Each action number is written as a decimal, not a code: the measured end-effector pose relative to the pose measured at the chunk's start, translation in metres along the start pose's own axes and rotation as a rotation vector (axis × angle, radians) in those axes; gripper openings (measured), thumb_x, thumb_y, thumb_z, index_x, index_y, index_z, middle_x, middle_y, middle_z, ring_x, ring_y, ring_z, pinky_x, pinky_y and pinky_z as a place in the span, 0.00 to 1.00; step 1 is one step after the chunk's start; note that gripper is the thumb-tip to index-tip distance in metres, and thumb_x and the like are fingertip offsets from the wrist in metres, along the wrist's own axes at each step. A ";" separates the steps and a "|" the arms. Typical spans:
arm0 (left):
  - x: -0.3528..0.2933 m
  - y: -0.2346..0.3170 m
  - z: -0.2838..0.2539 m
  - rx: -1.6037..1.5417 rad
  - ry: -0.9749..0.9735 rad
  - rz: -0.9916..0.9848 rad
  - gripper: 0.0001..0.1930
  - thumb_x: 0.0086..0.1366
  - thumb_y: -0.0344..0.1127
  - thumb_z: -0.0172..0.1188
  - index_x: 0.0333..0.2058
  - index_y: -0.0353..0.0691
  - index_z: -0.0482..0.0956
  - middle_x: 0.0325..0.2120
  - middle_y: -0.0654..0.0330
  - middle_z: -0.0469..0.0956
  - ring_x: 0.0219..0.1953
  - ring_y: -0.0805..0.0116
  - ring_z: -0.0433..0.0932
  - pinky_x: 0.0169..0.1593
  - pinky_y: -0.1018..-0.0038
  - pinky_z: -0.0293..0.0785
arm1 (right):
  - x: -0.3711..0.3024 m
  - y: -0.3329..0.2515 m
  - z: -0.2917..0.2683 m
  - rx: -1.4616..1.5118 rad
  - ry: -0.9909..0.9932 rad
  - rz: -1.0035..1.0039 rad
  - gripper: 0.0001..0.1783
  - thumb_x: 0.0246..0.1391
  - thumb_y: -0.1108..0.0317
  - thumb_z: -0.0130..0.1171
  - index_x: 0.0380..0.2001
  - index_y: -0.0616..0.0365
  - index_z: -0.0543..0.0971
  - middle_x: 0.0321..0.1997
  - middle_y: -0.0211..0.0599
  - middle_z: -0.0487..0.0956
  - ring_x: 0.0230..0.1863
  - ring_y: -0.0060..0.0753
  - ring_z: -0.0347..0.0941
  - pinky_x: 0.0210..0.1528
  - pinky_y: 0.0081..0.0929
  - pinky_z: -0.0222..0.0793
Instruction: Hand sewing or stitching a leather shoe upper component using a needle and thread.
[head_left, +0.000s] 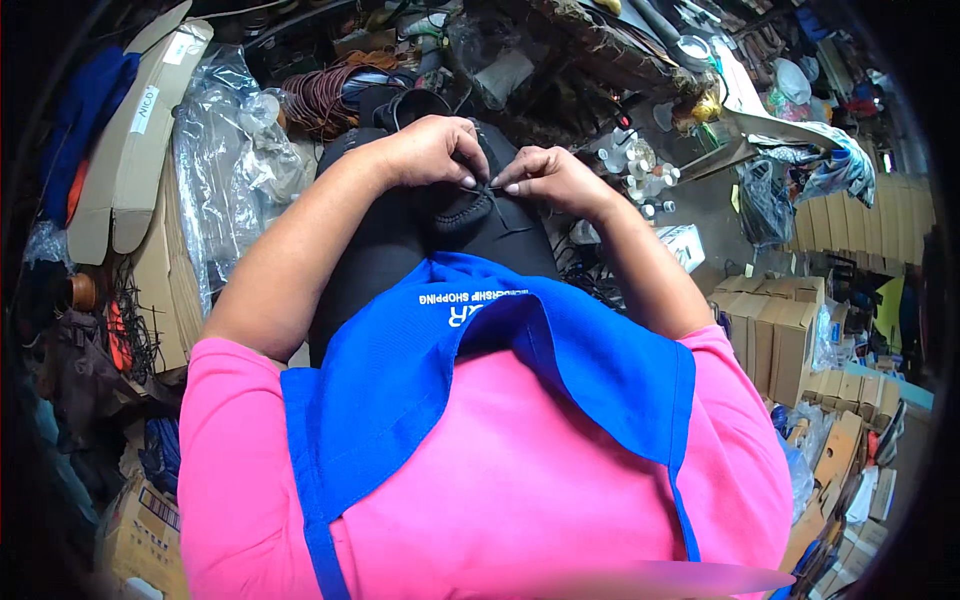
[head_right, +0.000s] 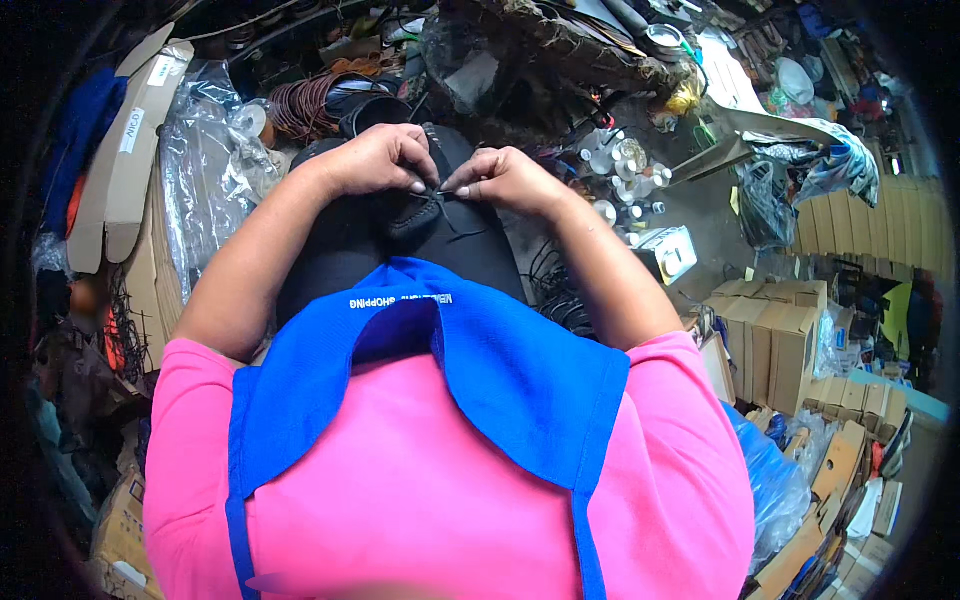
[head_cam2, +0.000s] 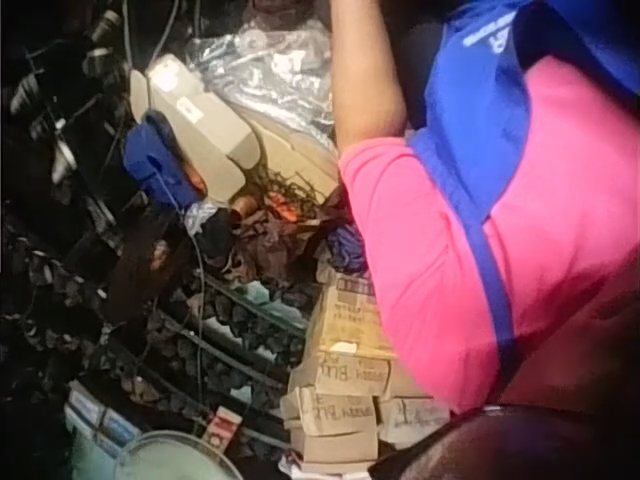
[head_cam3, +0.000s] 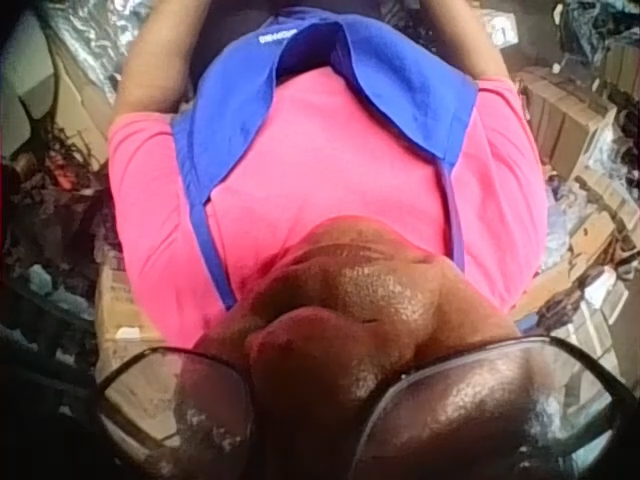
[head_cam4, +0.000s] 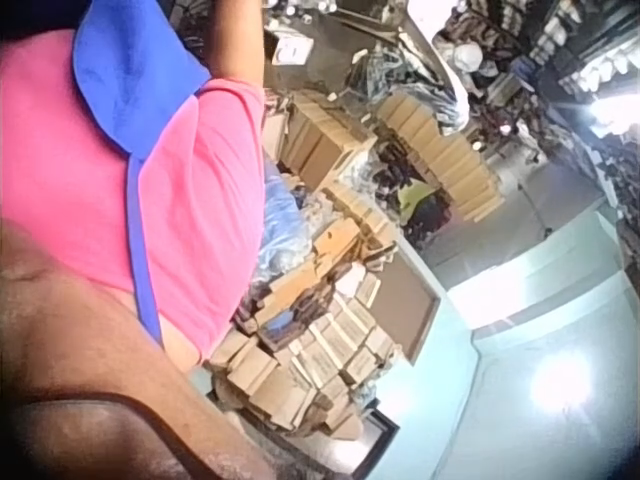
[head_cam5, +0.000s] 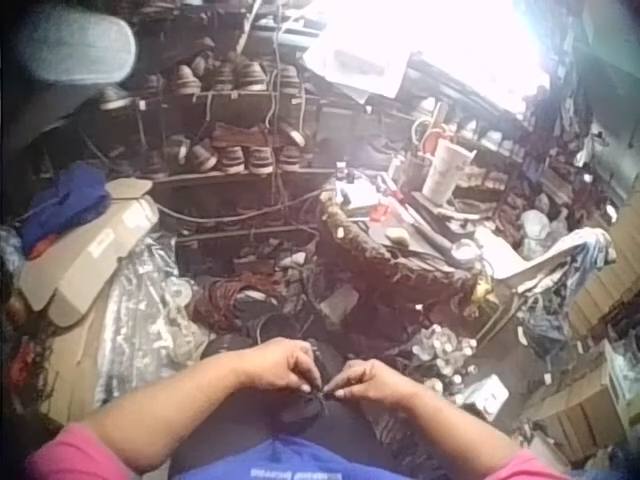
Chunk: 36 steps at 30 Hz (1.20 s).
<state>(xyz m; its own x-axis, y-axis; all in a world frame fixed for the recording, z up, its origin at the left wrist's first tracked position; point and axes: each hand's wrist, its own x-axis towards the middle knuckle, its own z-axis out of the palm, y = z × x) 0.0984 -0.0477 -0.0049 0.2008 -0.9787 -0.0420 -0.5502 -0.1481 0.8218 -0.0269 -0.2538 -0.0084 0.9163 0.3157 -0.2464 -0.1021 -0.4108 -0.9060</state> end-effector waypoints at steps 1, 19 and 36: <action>-0.001 0.000 0.000 0.001 -0.003 0.001 0.14 0.45 0.26 0.67 0.34 0.44 0.83 0.28 0.63 0.70 0.35 0.69 0.72 0.40 0.75 0.69 | -0.001 -0.003 0.005 -0.048 0.044 -0.010 0.10 0.50 0.71 0.60 0.37 0.56 0.82 0.34 0.30 0.76 0.41 0.23 0.70 0.45 0.21 0.65; 0.000 0.000 0.003 -0.010 0.024 0.019 0.13 0.46 0.27 0.67 0.33 0.43 0.83 0.29 0.61 0.72 0.35 0.68 0.73 0.42 0.74 0.70 | 0.004 0.004 -0.016 0.124 -0.140 0.032 0.10 0.51 0.71 0.58 0.39 0.58 0.81 0.36 0.28 0.74 0.42 0.23 0.68 0.49 0.21 0.61; -0.078 0.043 0.029 0.074 0.580 -0.158 0.18 0.55 0.17 0.52 0.42 0.41 0.79 0.34 0.56 0.72 0.30 0.69 0.74 0.38 0.76 0.71 | -0.035 -0.014 0.051 -0.594 0.416 -0.252 0.19 0.44 0.72 0.62 0.43 0.47 0.80 0.26 0.34 0.68 0.31 0.35 0.67 0.38 0.31 0.63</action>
<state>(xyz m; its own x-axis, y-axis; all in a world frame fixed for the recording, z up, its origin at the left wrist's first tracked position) 0.0354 0.0186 0.0169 0.6820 -0.7105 0.1734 -0.5287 -0.3151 0.7881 -0.0776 -0.2162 -0.0048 0.9667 0.1611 0.1990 0.2464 -0.7967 -0.5519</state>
